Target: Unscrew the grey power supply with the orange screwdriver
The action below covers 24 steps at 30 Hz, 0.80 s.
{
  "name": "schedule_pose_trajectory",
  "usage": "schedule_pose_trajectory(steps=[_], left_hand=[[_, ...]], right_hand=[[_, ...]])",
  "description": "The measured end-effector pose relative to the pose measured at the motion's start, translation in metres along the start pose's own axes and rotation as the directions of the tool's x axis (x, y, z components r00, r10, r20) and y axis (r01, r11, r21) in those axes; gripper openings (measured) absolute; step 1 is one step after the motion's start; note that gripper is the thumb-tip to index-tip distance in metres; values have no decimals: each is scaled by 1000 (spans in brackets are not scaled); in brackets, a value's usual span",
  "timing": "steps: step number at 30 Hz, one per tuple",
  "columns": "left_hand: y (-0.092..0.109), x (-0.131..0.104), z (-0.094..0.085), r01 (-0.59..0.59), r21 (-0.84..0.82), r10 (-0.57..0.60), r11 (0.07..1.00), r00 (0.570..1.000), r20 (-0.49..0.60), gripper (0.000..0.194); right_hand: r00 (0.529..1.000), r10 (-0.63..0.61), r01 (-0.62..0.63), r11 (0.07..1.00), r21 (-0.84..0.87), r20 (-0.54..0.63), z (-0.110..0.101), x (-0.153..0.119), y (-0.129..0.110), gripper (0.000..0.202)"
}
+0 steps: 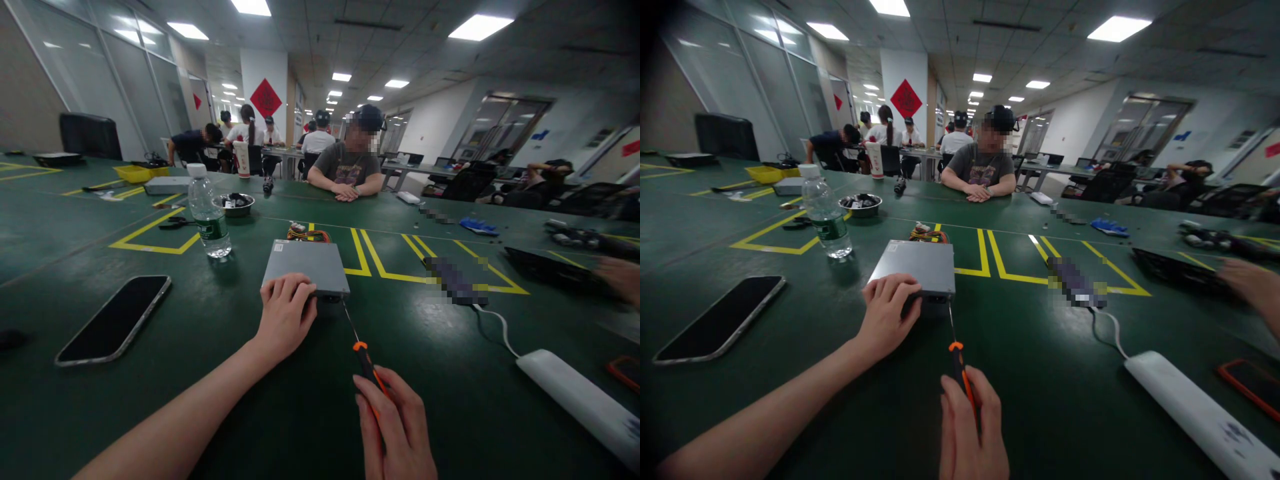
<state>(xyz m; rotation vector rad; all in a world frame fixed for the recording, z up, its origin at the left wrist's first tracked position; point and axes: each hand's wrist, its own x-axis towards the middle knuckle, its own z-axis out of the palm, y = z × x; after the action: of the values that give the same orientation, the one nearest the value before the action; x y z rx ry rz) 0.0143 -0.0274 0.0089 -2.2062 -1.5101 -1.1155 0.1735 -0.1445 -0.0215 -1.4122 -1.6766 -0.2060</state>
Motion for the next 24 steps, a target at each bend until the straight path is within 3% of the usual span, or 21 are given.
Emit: schedule_pose_trajectory(steps=[7,15,24], left_hand=[[1,0,-13,-64,-61,69,996,992,101,27],[4,-2,-29,-75,-55,83,996,983,162,35],[0,-3,-24,-95,35,89,995,984,153,46]], right_hand=[[998,65,-65,998,13,-6,3,-2,-14,30],[1000,4,-3,999,-36,24,-8,2,-1,29],[998,-13,11,1000,-23,-57,-2,0,-8,23]])
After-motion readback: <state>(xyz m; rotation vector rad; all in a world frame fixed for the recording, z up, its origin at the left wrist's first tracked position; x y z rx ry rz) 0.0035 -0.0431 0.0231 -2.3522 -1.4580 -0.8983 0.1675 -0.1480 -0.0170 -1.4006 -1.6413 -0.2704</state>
